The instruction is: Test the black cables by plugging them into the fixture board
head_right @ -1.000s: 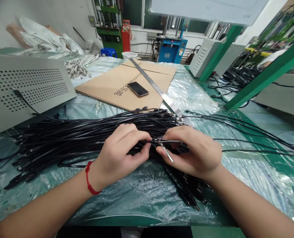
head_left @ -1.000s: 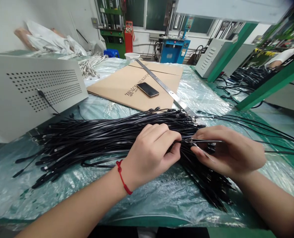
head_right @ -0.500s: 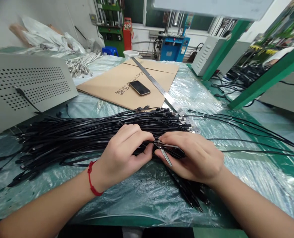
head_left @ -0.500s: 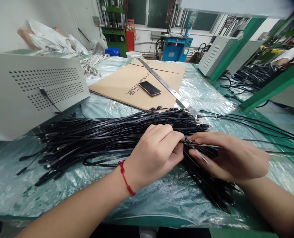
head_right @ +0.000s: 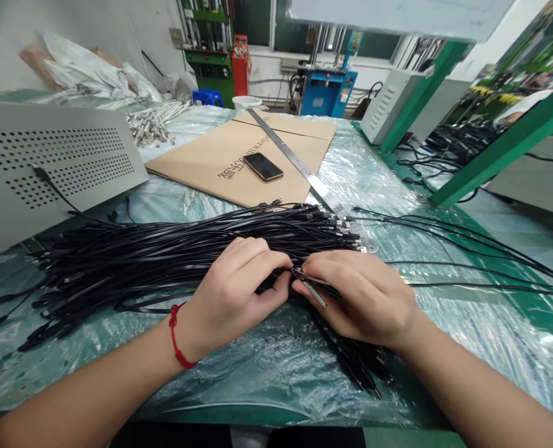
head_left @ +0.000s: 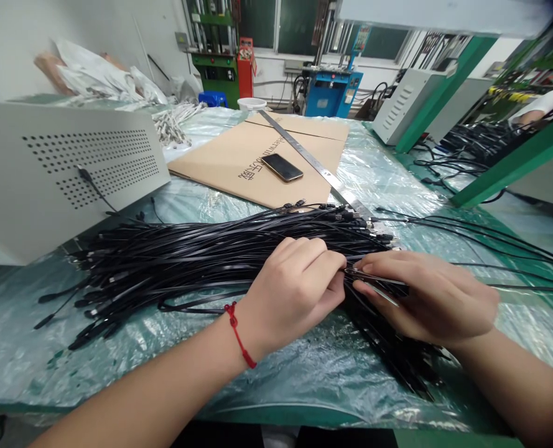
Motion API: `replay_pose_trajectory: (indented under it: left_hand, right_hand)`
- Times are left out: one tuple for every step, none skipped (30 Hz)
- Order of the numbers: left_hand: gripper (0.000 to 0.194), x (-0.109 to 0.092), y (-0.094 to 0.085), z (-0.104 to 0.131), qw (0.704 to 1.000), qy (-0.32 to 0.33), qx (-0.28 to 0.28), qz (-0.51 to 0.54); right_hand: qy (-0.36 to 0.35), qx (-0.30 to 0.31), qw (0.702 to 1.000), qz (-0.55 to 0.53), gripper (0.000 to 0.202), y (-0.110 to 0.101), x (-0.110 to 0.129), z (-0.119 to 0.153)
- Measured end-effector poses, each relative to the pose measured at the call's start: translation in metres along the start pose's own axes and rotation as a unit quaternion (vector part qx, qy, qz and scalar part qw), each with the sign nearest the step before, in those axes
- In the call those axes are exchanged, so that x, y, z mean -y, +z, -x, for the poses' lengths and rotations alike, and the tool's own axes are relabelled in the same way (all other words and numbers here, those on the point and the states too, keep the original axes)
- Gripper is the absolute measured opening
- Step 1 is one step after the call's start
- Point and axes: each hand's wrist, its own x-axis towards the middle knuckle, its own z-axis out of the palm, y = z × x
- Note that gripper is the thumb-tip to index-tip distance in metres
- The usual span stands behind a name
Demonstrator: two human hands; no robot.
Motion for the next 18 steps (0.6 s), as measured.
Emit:
replay_pose_trajectory:
  left_hand:
    - [0.013, 0.0, 0.0, 0.0, 1.0, 0.0, 0.0, 0.001]
    - [0.012, 0.0, 0.0, 0.0, 1.0, 0.0, -0.001, 0.002]
    - [0.012, 0.0, 0.0, 0.0, 1.0, -0.002, -0.004, 0.004]
    - [0.011, 0.0, 0.0, -0.001, 1.0, -0.004, -0.008, 0.008]
    - [0.011, 0.0, -0.001, -0.001, 1.0, -0.007, -0.013, 0.012]
    - [0.01, 0.0, -0.002, -0.001, 1.0, -0.01, -0.02, 0.016]
    - [0.009, 0.0, -0.002, -0.002, 0.999, -0.013, -0.028, 0.02]
    - [0.009, 0.0, -0.003, -0.002, 0.999, -0.013, -0.035, 0.024]
    - [0.009, 0.0, -0.004, -0.002, 0.999, -0.013, -0.042, 0.026]
    - [0.008, 0.0, -0.004, -0.002, 0.998, -0.01, -0.047, 0.026]
    - [0.008, 0.0, -0.005, -0.002, 0.998, -0.008, -0.049, 0.025]
    - [0.007, 0.001, -0.005, -0.002, 0.999, -0.005, -0.048, 0.023]
    - [0.008, 0.002, -0.006, -0.002, 0.999, -0.001, -0.044, 0.021]
    - [0.01, 0.003, -0.006, -0.001, 0.999, 0.005, -0.038, 0.016]
    - [0.012, 0.004, -0.006, -0.001, 0.999, 0.013, -0.032, 0.011]
    - [0.014, 0.005, -0.006, -0.001, 0.999, 0.024, -0.028, 0.006]
    - [0.015, 0.006, -0.006, 0.0, 0.999, 0.035, -0.026, 0.0]
    - [0.015, 0.007, -0.006, 0.0, 0.999, 0.045, -0.026, -0.005]
  right_hand:
    - [0.004, -0.005, 1.0, 0.001, 0.027, 0.001, 0.0, 0.0]
    - [0.011, -0.011, 1.0, -0.003, 0.026, 0.001, 0.0, 0.001]
    - [0.022, -0.019, 1.0, -0.011, 0.025, 0.002, 0.0, 0.002]
    - [0.037, -0.029, 0.999, -0.022, 0.024, 0.003, -0.001, 0.003]
    - [0.057, -0.044, 0.997, -0.034, 0.025, 0.005, -0.002, 0.005]
    - [0.083, -0.062, 0.994, -0.046, 0.026, 0.006, -0.002, 0.006]
    - [0.112, -0.079, 0.989, -0.06, 0.028, 0.007, -0.003, 0.007]
    - [0.144, -0.091, 0.982, -0.076, 0.029, 0.009, -0.003, 0.007]
    - [0.176, -0.093, 0.975, -0.099, 0.029, 0.01, -0.003, 0.006]
    - [0.211, -0.085, 0.965, -0.131, 0.028, 0.01, -0.002, 0.004]
    - [0.248, -0.071, 0.951, -0.172, 0.026, 0.011, -0.002, 0.001]
    - [0.285, -0.056, 0.932, -0.218, 0.023, 0.011, 0.0, -0.002]
    - [0.321, -0.044, 0.909, -0.263, 0.023, 0.012, 0.001, -0.005]
    - [0.355, -0.036, 0.882, -0.307, 0.023, 0.012, 0.001, -0.009]
    - [0.383, -0.03, 0.857, -0.344, 0.024, 0.013, 0.002, -0.011]
    - [0.404, -0.024, 0.835, -0.374, 0.024, 0.014, 0.002, -0.012]
    - [0.416, -0.017, 0.819, -0.394, 0.024, 0.015, 0.002, -0.013]
    - [0.423, -0.011, 0.811, -0.404, 0.023, 0.016, 0.002, -0.012]
